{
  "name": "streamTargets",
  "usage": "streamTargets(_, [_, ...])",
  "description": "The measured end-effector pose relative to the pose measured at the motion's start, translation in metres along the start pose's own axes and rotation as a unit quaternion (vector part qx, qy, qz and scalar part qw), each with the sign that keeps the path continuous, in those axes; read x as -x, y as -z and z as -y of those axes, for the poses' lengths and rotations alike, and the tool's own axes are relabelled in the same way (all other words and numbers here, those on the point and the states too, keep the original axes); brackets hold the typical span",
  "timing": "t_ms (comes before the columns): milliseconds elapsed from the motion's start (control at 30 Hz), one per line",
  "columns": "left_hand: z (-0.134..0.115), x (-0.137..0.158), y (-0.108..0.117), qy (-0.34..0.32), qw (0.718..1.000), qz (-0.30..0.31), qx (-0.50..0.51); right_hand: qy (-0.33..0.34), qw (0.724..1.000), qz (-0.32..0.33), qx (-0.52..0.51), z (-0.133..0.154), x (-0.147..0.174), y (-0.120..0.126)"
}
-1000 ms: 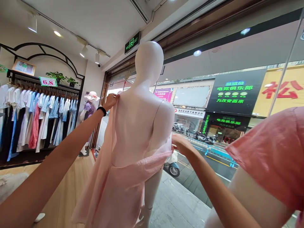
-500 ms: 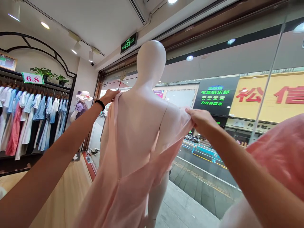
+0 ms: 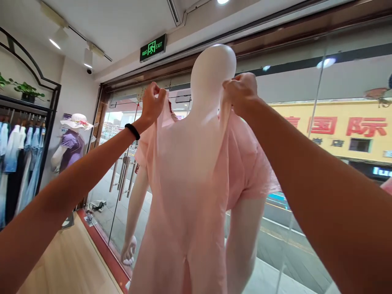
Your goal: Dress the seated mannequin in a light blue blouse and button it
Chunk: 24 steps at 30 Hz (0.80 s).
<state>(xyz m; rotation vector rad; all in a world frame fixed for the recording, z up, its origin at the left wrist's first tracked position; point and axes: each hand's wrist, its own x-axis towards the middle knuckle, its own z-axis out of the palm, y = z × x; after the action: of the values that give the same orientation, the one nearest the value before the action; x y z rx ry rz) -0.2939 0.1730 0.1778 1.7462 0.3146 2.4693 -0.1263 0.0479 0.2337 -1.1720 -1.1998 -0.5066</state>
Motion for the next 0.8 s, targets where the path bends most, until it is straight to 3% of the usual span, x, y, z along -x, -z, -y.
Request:
streamTargets(167, [-0.021,0.092,0.021,-0.073,0.990,0.120,-0.001,-0.001,0.993,0.100,0.062,0.004,0.069,-0.007])
streamTargets(300, [-0.012,0.141,0.017,-0.009,0.991,0.131,0.026,-0.035,0.984,0.159,0.077,-0.023,0.113,-0.003])
streamTargets(433, [-0.020,0.120,0.001,0.071,0.987,0.130,0.065,-0.049,0.988,0.133,0.062,-0.034,0.125,0.000])
streamTargets(600, [-0.054,0.067,-0.017,0.076,0.987,0.087,0.109,-0.048,0.992,0.107,-0.049,-0.026,0.119,0.004])
streamTargets(667, [-0.061,0.069,-0.020,0.059,0.988,0.091,0.111,-0.027,0.992,0.117,-0.043,-0.029,0.118,0.005])
streamTargets(800, [-0.055,0.115,-0.014,0.020,0.985,0.166,0.033,0.066,0.984,0.146,0.072,-0.049,0.124,0.004])
